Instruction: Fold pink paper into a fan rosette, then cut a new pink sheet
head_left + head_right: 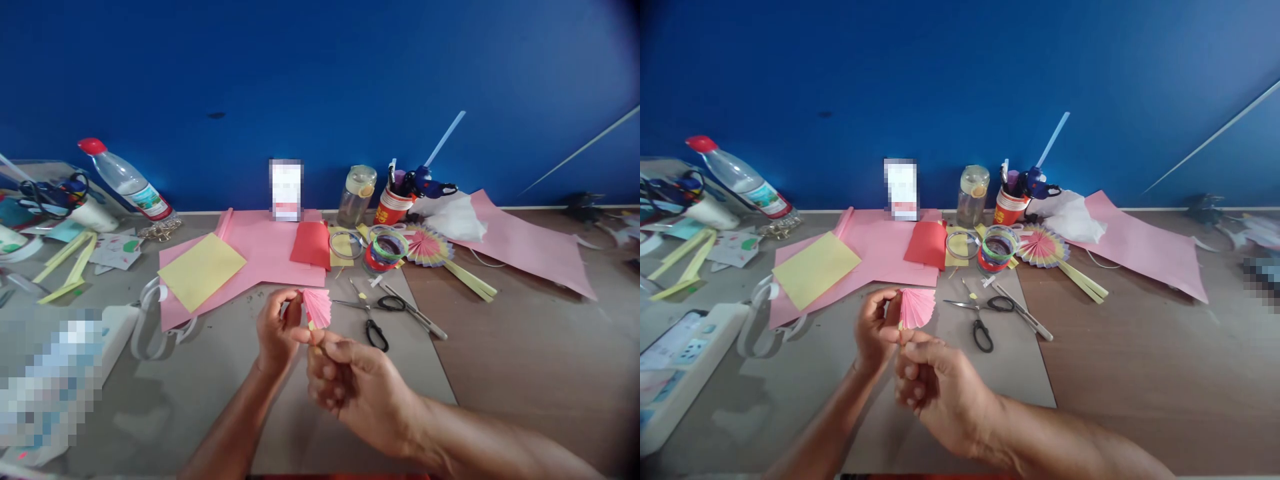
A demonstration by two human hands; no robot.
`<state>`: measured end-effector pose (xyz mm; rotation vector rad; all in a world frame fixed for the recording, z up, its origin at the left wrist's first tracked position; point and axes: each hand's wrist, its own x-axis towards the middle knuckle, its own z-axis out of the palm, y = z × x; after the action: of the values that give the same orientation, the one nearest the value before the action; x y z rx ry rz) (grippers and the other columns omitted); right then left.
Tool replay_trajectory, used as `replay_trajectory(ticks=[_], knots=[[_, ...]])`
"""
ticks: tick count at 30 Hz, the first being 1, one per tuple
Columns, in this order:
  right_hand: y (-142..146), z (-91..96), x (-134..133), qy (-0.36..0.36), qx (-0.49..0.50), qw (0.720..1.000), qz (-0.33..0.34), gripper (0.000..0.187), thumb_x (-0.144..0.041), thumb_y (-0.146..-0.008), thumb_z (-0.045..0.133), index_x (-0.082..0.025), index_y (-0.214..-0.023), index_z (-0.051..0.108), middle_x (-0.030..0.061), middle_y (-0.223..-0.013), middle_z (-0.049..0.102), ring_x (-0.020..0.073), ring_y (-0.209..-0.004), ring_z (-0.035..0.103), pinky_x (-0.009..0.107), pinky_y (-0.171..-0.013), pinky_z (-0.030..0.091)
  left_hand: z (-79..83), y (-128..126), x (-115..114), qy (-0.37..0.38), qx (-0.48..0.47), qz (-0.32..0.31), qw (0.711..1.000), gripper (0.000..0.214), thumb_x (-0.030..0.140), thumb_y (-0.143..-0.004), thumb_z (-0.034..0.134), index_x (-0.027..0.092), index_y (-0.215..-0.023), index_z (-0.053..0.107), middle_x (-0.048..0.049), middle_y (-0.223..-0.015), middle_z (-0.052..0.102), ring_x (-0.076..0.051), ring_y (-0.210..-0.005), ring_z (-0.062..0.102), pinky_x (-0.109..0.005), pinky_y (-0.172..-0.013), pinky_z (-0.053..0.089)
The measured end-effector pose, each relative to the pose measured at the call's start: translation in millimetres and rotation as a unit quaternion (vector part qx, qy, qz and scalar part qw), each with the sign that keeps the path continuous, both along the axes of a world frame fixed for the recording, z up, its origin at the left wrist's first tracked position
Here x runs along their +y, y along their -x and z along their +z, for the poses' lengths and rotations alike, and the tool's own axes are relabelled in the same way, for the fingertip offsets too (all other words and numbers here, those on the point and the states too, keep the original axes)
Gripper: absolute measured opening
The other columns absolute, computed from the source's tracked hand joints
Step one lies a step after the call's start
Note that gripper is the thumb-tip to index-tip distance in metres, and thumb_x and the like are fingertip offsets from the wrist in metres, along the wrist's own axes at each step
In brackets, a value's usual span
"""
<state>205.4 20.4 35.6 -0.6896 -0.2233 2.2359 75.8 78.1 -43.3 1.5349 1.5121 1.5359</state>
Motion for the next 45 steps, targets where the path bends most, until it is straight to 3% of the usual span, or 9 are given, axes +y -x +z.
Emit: replay_trajectory(ticks=[6,10,14,17,21,26,32,36,45], knots=[[8,-13.3,0,-0.073,-0.101,0.991,-0.051,0.028,-0.026,-0.071,0.064,-0.015,-0.098,0.065,-0.0078,-0.054,0.032,0.0058,-0.046,0.02,0.024,-0.049,0.015,13.4,-4,1,0.065,-0.178,0.005,0.982,0.015,0.032,-0.081,0.061,0.019,-0.082,0.053,0.0026,-0.067,0.056,-0.009,-0.058,0.053,-0.018,-0.052,0.041],[15,-34.0,-7,-0.044,-0.143,0.987,-0.062,0.024,-0.028,-0.072,0.065,-0.014,-0.091,0.066,-0.0089,-0.05,0.031,0.0053,-0.044,0.018,0.024,-0.047,0.013,7.7,2,1,0.015,-0.037,0.012,0.999,0.009,0.028,-0.083,0.056,0.019,-0.083,0.056,-0.001,-0.074,0.06,-0.011,-0.066,0.057,-0.022,-0.062,0.046],[8,-27.2,-5,-0.092,-0.177,0.977,-0.076,0.024,-0.032,-0.075,0.063,-0.014,-0.091,0.068,-0.0078,-0.051,0.031,0.0065,-0.047,0.021,0.024,-0.048,0.017,2.0,4,-1,-0.069,0.114,-0.032,0.991,0.005,0.02,-0.083,0.052,0.021,-0.083,0.057,-0.0044,-0.082,0.066,-0.015,-0.076,0.062,-0.027,-0.071,0.049],[-6,-17.1,14,-0.214,-0.273,0.927,-0.14,0.021,-0.033,-0.08,0.059,-0.017,-0.088,0.07,-0.0037,-0.057,0.039,0.0092,-0.054,0.031,0.024,-0.053,0.027,5.7,0,-3,-0.108,0.139,-0.066,0.982,0.008,0.016,-0.082,0.051,0.021,-0.082,0.057,-0.0046,-0.084,0.067,-0.015,-0.078,0.063,-0.027,-0.072,0.049],[-13,-15.6,42,-0.39,-0.358,0.83,-0.176,0.015,-0.03,-0.083,0.058,-0.022,-0.08,0.07,0.004,-0.094,0.056,0.0154,-0.087,0.05,0.028,-0.076,0.04,11.2,-6,-5,-0.091,0.124,-0.082,0.985,0.01,0.014,-0.083,0.051,0.021,-0.085,0.057,-0.0018,-0.08,0.066,-0.012,-0.07,0.061,-0.023,-0.065,0.047],[-5,-27.4,53,-0.331,-0.351,0.857,-0.179,0.018,-0.032,-0.085,0.055,-0.021,-0.087,0.068,0.0035,-0.084,0.063,0.0164,-0.084,0.055,0.031,-0.082,0.043,9.3,-6,-4,0.009,0.096,-0.095,0.991,0.011,0.02,-0.084,0.051,0.021,-0.09,0.061,-0.0029,-0.085,0.068,-0.015,-0.078,0.063,-0.027,-0.071,0.049],[-15,-38.4,65,-0.29,-0.402,0.857,-0.142,0.023,-0.033,-0.081,0.054,-0.017,-0.088,0.068,0.0001,-0.067,0.055,0.0118,-0.064,0.049,0.023,-0.061,0.04,11.4,-2,1,0.119,0.008,-0.244,0.962,0.02,0.02,-0.086,0.048,0.02,-0.098,0.064,-0.0054,-0.091,0.069,-0.016,-0.083,0.064,-0.027,-0.073,0.05],[-22,-36.7,70,-0.327,-0.444,0.831,-0.077,0.021,-0.027,-0.079,0.05,-0.016,-0.081,0.068,-0.0011,-0.063,0.054,0.0102,-0.058,0.046,0.022,-0.056,0.037,17.6,-2,2,0.153,0.036,-0.274,0.949,0.021,0.016,-0.083,0.051,0.021,-0.098,0.065,-0.0026,-0.085,0.07,-0.015,-0.077,0.065,-0.026,-0.07,0.05],[-26,-25.5,67,-0.415,-0.507,0.755,-0.019,0.022,-0.017,-0.082,0.047,-0.016,-0.084,0.069,0.0038,-0.083,0.066,0.0149,-0.08,0.059,0.026,-0.072,0.043,19.6,17,3,0.111,0.199,-0.258,0.939,0.02,0.022,-0.086,0.047,0.023,-0.085,0.066,-0.0021,-0.077,0.064,-0.015,-0.069,0.059,-0.025,-0.062,0.042]])
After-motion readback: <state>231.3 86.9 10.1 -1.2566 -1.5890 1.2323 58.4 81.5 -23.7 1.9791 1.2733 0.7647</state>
